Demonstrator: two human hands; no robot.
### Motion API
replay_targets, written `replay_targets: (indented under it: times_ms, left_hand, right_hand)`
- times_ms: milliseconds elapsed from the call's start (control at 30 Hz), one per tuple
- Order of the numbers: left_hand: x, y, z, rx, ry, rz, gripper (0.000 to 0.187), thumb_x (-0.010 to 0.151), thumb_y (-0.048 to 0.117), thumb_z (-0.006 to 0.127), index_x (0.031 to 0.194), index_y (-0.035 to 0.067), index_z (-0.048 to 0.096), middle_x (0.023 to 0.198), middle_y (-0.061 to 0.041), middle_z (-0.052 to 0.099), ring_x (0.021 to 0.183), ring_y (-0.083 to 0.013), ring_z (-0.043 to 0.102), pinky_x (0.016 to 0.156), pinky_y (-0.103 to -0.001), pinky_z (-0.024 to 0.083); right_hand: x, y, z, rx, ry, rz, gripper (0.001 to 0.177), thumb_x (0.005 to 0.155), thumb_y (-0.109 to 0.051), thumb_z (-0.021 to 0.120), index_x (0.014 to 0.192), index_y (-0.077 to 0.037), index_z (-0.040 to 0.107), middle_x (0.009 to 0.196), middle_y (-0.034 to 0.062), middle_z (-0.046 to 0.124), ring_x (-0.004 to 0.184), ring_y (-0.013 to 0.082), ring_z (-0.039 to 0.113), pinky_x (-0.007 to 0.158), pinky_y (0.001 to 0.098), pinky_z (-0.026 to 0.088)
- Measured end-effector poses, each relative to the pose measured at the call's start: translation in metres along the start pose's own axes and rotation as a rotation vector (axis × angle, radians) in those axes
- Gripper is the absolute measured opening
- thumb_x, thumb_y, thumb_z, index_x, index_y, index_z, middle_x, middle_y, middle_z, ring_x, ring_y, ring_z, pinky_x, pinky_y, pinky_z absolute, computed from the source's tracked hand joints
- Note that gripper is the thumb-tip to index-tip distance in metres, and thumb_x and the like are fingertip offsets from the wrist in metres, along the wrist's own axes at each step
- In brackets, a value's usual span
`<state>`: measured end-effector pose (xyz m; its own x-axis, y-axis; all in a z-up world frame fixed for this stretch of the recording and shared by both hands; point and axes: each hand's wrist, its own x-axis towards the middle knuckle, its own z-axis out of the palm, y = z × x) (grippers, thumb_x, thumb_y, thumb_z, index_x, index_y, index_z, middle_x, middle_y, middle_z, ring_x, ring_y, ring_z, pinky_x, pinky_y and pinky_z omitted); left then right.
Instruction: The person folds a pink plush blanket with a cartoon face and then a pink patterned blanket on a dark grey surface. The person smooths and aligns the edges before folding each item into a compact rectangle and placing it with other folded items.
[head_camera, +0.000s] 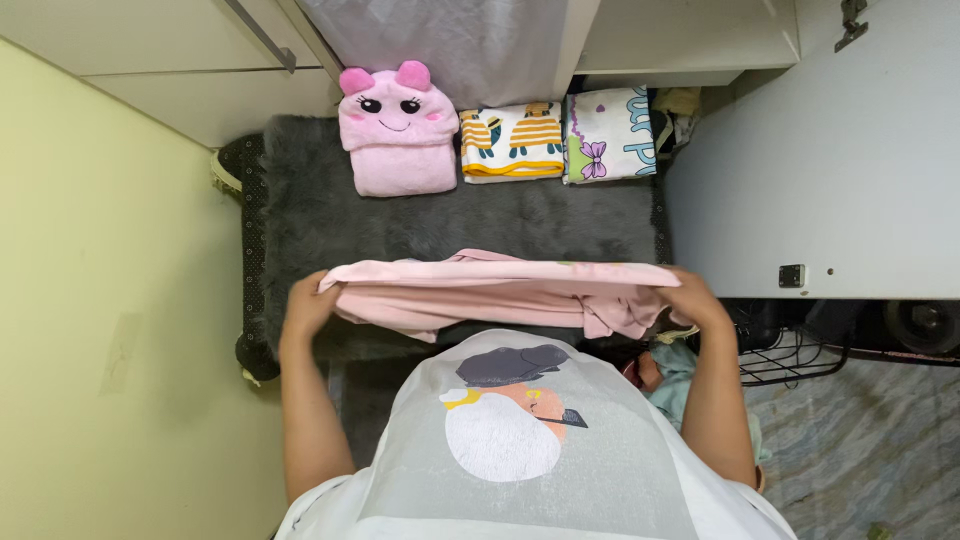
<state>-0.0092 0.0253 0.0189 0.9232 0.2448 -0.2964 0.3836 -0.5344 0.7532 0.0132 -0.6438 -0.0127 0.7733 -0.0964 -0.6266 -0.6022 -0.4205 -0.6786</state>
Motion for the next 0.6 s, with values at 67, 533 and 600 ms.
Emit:
replay_targets:
  times_ms: [67, 533, 600]
  left_hand:
    - [-0.004, 0.008, -0.015, -0.062, -0.042, -0.129, 0.022, 0.085, 0.010, 0.076, 0.106, 0.002, 0.076, 0.087, -0.010, 0.075, 0.077, -0.0207, 0.067, 0.071, -0.037, 0.054]
    - [-0.019, 0.013, -0.112, 0.287, 0.242, 0.134, 0.023, 0.074, 0.000, 0.083, 0.091, 0.000, 0.068, 0.109, -0.009, 0.069, 0.099, -0.0257, 0.066, 0.088, -0.039, 0.051]
    - [-0.009, 0.003, -0.112, 0.234, 0.202, 0.319, 0.023, 0.073, -0.003, 0.083, 0.085, 0.000, 0.064, 0.118, -0.006, 0.074, 0.112, -0.0238, 0.066, 0.099, -0.040, 0.048]
  right_hand:
    - [-0.008, 0.001, -0.017, 0.108, 0.077, 0.036, 0.033, 0.099, -0.013, 0.062, 0.128, -0.012, 0.077, 0.078, 0.0099, 0.064, 0.050, 0.0154, 0.046, 0.043, 0.0328, 0.033]
    - [-0.016, -0.032, -0.061, 0.076, 0.157, -0.057, 0.025, 0.083, 0.003, 0.070, 0.106, -0.006, 0.070, 0.098, 0.0072, 0.076, 0.071, 0.0160, 0.065, 0.051, 0.0328, 0.048]
    - [-0.010, -0.033, -0.065, 0.077, 0.177, -0.121, 0.025, 0.084, 0.002, 0.069, 0.108, -0.005, 0.073, 0.101, 0.0085, 0.075, 0.076, 0.0152, 0.066, 0.057, 0.0320, 0.051]
